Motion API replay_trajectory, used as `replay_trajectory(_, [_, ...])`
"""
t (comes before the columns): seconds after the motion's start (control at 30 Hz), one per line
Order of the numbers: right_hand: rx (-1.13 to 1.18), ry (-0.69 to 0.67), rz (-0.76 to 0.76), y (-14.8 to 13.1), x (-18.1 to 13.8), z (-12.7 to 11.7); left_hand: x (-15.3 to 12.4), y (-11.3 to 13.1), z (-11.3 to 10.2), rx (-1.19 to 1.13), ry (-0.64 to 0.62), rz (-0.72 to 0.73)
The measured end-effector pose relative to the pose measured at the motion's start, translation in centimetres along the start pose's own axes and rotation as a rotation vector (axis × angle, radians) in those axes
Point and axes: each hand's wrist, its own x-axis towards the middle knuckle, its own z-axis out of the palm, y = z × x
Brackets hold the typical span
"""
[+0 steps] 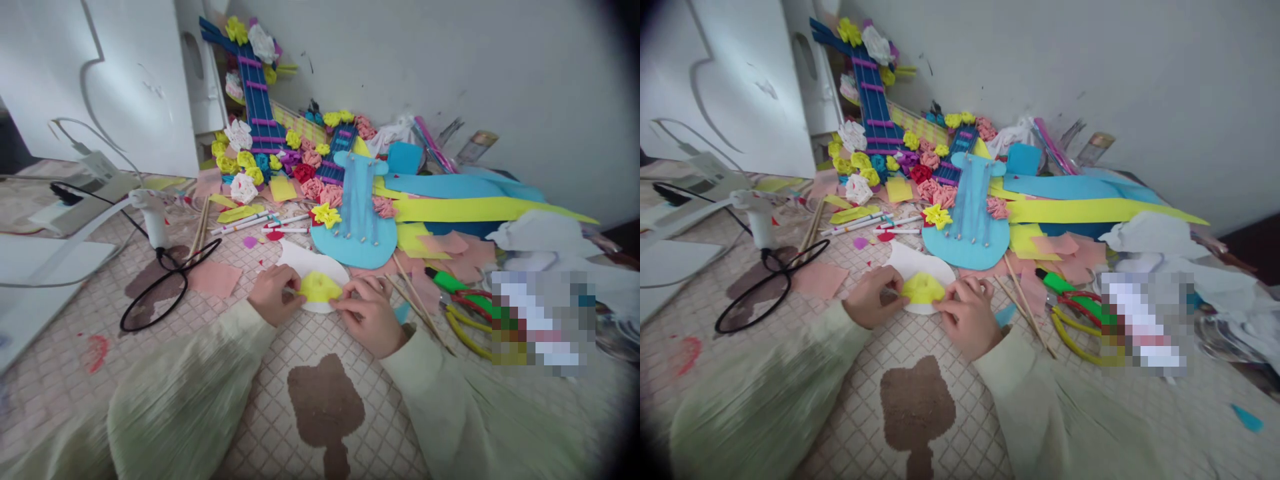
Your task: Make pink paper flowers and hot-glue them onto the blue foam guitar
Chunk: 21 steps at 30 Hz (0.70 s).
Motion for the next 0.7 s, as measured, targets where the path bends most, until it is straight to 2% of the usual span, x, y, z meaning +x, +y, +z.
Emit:
replay_trajectory(0.1, [0.125,0.062,0.028,0.3,0.2,-0.2,-0.1,-0.2,0.2,-0.002,0.050,0.013])
replay_trajectory(0.23, [0.285,0.130,0.142,0.8,1.3,-0.8,-0.1,-0.5,0.3,-0.030,0.076,0.018])
replay_trajectory(0.3, [0.291,0.043,0.169,0.8,2.5,-0.8,-0.2,-0.6,0.3,-0.038,0.080,0.029])
replay_trajectory(0.43, [0.182,-0.280,0.145,0.1,5.3,-0.1,-0.2,-0.9,0.4,-0.046,0.076,0.046])
replay_trajectory(0.57, [0.132,-0.380,0.162,-0.8,7.1,0.6,-0.1,-1.1,0.5,-0.048,0.073,0.052])
replay_trajectory(0.7, [0.154,-0.449,0.178,-1.1,7.1,0.4,-0.1,-1.2,0.5,-0.071,0.073,0.052])
